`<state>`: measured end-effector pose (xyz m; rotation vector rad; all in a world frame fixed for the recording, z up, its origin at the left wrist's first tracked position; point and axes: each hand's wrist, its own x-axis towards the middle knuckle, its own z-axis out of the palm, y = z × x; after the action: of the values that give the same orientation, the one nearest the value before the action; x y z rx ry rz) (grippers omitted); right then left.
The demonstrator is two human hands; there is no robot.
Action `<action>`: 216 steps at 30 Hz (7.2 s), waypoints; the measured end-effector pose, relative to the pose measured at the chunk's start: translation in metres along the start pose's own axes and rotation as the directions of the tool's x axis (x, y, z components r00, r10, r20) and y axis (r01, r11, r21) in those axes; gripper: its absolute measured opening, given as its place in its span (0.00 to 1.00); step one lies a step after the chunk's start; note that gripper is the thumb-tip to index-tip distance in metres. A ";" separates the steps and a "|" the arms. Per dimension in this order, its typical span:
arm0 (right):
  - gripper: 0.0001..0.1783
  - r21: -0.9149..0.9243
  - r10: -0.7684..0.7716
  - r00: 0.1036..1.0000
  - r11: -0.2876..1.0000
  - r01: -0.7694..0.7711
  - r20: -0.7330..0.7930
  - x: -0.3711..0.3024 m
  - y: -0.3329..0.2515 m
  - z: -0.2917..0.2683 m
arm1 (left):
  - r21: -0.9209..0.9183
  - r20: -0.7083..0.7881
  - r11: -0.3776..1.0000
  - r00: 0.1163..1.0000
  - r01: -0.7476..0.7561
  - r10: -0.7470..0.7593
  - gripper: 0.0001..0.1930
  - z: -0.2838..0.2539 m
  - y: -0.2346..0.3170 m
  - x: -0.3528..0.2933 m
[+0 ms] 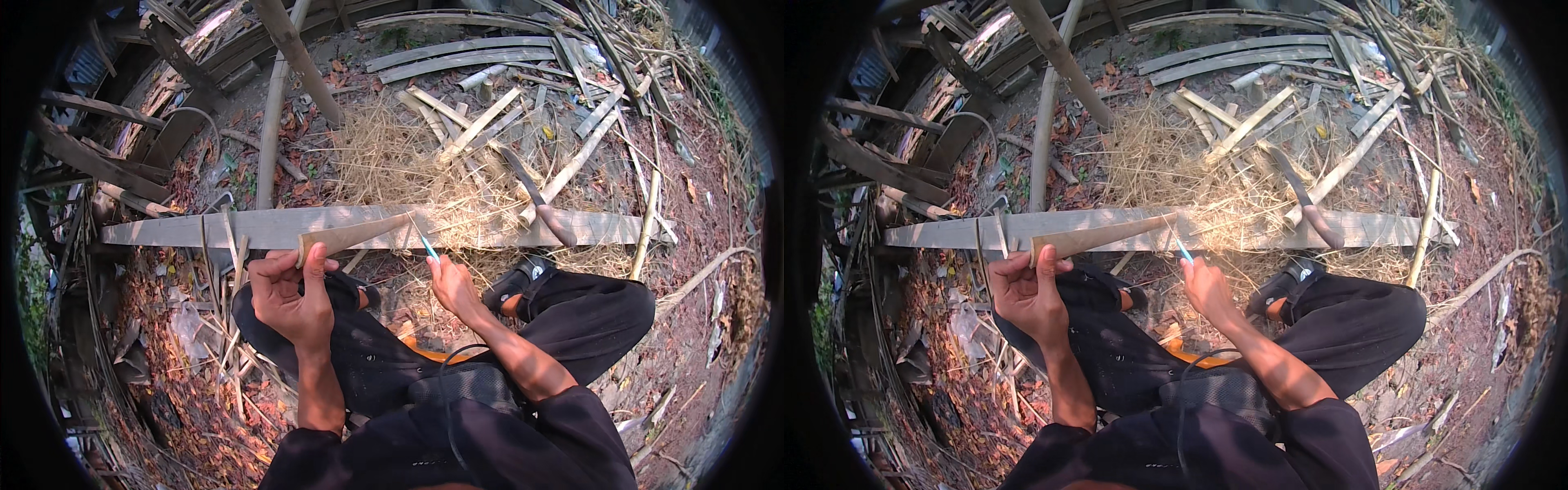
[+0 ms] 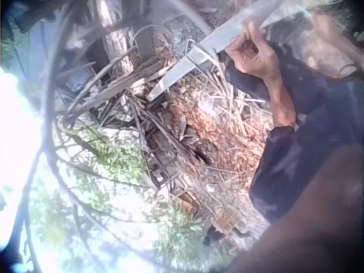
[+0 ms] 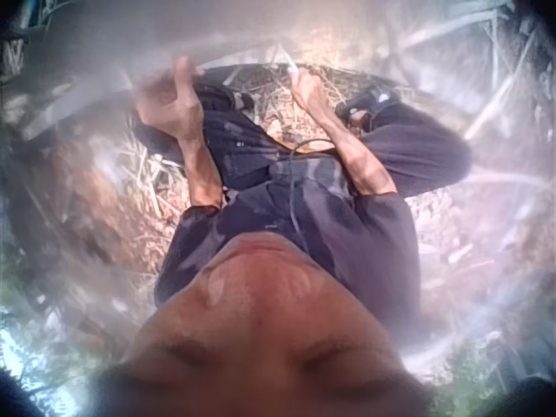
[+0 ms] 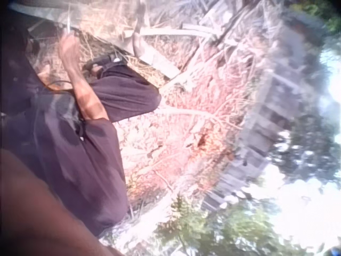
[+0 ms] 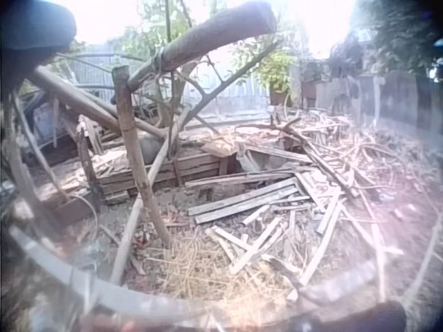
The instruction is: The person sits cross-legged on the ground and uses a blue utility knife to shave thin strips from a piece of bamboo. They hold the bamboo in their left hand and carefully scrape the surface with the knife in their right hand, creating fine shavings that fall onto the ground.
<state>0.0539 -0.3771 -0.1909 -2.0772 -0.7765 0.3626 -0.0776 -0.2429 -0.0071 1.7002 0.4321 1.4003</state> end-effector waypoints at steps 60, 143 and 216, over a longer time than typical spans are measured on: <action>0.21 -0.106 0.114 0.990 0.989 -0.105 0.078 -0.004 0.006 0.009 | -0.068 0.132 0.998 0.991 -0.008 0.017 0.09 -0.002 -0.003 -0.009; 0.10 0.009 -0.358 0.932 0.933 0.359 -0.059 -0.045 -0.143 -0.072 | 0.094 0.168 0.980 0.973 -0.177 0.160 0.06 0.001 -0.006 -0.003; 0.28 0.232 0.070 0.990 0.968 -0.097 0.122 -0.017 -0.083 -0.059 | 0.229 0.338 0.938 0.925 -0.259 0.173 0.08 0.002 0.007 -0.010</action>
<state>0.0384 -0.3900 -0.0897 -1.8792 -0.6770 0.5960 -0.0804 -0.2552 -0.0076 2.2113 0.2675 1.2327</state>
